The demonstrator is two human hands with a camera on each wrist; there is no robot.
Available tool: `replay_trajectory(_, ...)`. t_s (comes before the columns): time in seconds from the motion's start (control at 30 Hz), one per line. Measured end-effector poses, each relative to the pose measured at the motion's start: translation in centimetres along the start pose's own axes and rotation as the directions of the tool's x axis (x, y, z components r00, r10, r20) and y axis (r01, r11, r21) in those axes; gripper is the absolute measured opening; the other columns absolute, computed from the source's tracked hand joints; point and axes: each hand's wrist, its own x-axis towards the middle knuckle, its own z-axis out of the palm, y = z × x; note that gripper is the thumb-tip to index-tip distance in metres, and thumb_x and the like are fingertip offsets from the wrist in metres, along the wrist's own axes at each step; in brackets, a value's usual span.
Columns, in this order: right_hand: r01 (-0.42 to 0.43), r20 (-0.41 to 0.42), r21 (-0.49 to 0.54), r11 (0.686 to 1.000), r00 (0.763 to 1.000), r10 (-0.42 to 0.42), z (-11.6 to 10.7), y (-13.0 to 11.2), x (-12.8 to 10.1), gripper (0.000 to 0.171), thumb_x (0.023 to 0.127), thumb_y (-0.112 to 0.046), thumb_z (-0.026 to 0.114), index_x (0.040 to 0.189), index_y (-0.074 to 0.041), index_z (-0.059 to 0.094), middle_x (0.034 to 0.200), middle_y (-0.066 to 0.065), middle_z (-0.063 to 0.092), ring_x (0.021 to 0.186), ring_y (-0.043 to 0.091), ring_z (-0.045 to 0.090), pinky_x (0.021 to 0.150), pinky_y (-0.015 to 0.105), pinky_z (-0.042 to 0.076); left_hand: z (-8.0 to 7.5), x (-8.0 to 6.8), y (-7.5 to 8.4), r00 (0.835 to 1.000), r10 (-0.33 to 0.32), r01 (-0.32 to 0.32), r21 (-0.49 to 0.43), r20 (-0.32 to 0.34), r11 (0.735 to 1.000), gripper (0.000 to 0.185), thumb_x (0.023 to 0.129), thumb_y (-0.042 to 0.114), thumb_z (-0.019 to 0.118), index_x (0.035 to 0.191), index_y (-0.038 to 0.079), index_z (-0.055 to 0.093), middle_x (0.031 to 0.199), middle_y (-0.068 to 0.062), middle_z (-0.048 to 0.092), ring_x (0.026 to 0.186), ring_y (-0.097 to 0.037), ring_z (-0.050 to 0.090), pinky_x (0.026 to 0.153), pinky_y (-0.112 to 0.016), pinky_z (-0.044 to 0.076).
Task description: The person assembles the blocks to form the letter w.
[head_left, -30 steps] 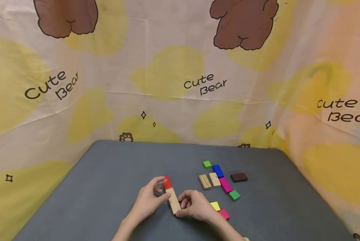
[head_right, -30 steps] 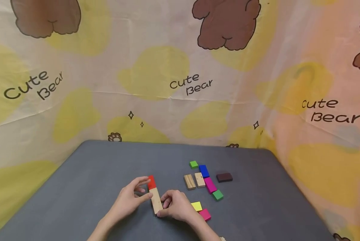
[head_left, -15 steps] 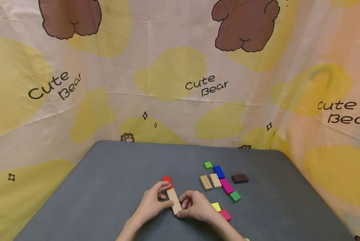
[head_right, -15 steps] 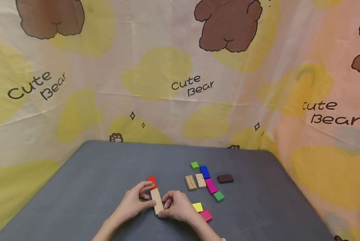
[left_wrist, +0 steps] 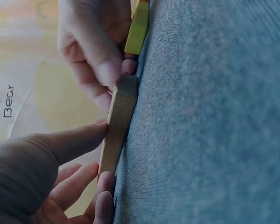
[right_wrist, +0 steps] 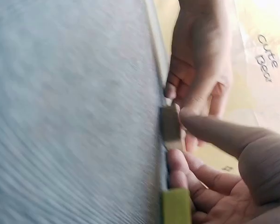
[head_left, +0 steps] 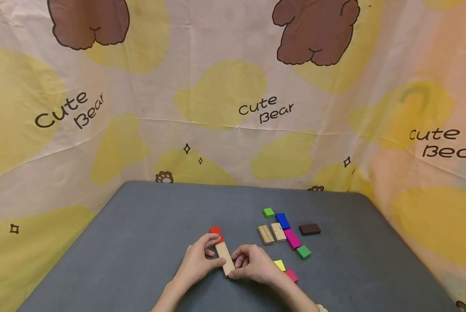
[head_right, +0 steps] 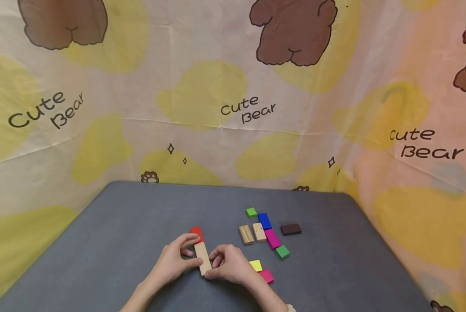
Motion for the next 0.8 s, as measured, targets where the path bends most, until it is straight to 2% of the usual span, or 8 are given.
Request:
replay_trajectory(0.17, 0.008, -0.004, 0.068, 0.998, 1.0, -0.007, -2.1, -0.3, -0.1, 0.03, 0.085, -0.019, 0.079, 0.106, 0.001, 0.068, 0.084, 0.005, 0.065, 0.073, 0.017, 0.059, 0.066, 0.03, 0.048, 0.2, 0.0, 0.1, 1.0, -0.015, 0.015, 0.005, -0.011, 1.0, 0.063, 0.074, 0.021, 0.088, 0.128, 0.006, 0.059, 0.122, -0.008, 0.067, 0.079, -0.015, 0.058, 0.072, -0.035, 0.046)
replay_trajectory(0.33, 0.036, -0.127, 0.051, 0.998, 0.991, -0.03, -5.3, -0.1, -1.0, 0.037, 0.087, -0.024, 0.078, 0.111, 0.002, 0.067, 0.089, 0.006, 0.065, 0.08, 0.021, 0.059, 0.071, 0.031, 0.05, 0.4, 0.1, 0.2, 0.999, -0.032, 0.032, 0.009, -0.025, 0.999, 0.064, 0.072, 0.02, 0.09, 0.127, 0.006, 0.06, 0.122, -0.007, 0.067, 0.079, -0.015, 0.057, 0.073, -0.037, 0.045)
replay_trajectory(0.4, 0.043, -0.175, 0.039, 0.998, 0.984, -0.036, -6.7, 0.2, -1.9, 0.037, 0.087, -0.023, 0.078, 0.112, 0.002, 0.067, 0.09, 0.007, 0.065, 0.082, 0.024, 0.059, 0.072, 0.031, 0.051, 0.4, 0.0, 0.3, 0.999, -0.03, 0.03, 0.007, -0.025, 1.0, 0.064, 0.072, 0.02, 0.09, 0.127, 0.006, 0.059, 0.122, -0.006, 0.067, 0.079, -0.015, 0.057, 0.074, -0.038, 0.045)
replay_trajectory(0.5, 0.027, -0.203, 0.047, 0.999, 0.979, -0.017, -8.5, 1.0, -3.7, 0.037, 0.086, -0.021, 0.079, 0.113, 0.002, 0.066, 0.093, 0.009, 0.067, 0.085, 0.026, 0.06, 0.073, 0.031, 0.051, 0.3, 0.0, 0.3, 0.999, -0.027, 0.026, -0.002, -0.022, 1.0, 0.064, 0.073, 0.019, 0.089, 0.127, 0.006, 0.059, 0.122, -0.006, 0.067, 0.08, -0.015, 0.057, 0.075, -0.039, 0.045)
replay_trajectory(0.67, 0.004, -0.124, 0.088, 0.996, 0.992, 0.007, -10.2, 2.5, -6.4, 0.04, 0.085, -0.013, 0.079, 0.117, 0.004, 0.064, 0.101, 0.014, 0.068, 0.089, 0.028, 0.061, 0.072, 0.031, 0.052, 0.2, -0.1, 0.3, 0.999, -0.039, 0.039, -0.014, -0.016, 0.999, 0.064, 0.073, 0.02, 0.089, 0.128, 0.006, 0.059, 0.124, -0.007, 0.066, 0.08, -0.017, 0.057, 0.073, -0.037, 0.046)
replay_trajectory(0.8, 0.032, -0.053, 0.022, 0.999, 0.998, -0.031, -10.8, 3.4, -7.6, 0.041, 0.081, -0.009, 0.081, 0.117, 0.004, 0.065, 0.105, 0.014, 0.068, 0.088, 0.029, 0.061, 0.072, 0.031, 0.052, 0.2, 0.0, 0.3, 0.999, -0.049, 0.049, -0.015, -0.015, 0.999, 0.064, 0.074, 0.021, 0.089, 0.128, 0.008, 0.059, 0.124, -0.006, 0.066, 0.08, -0.016, 0.057, 0.073, -0.036, 0.045)
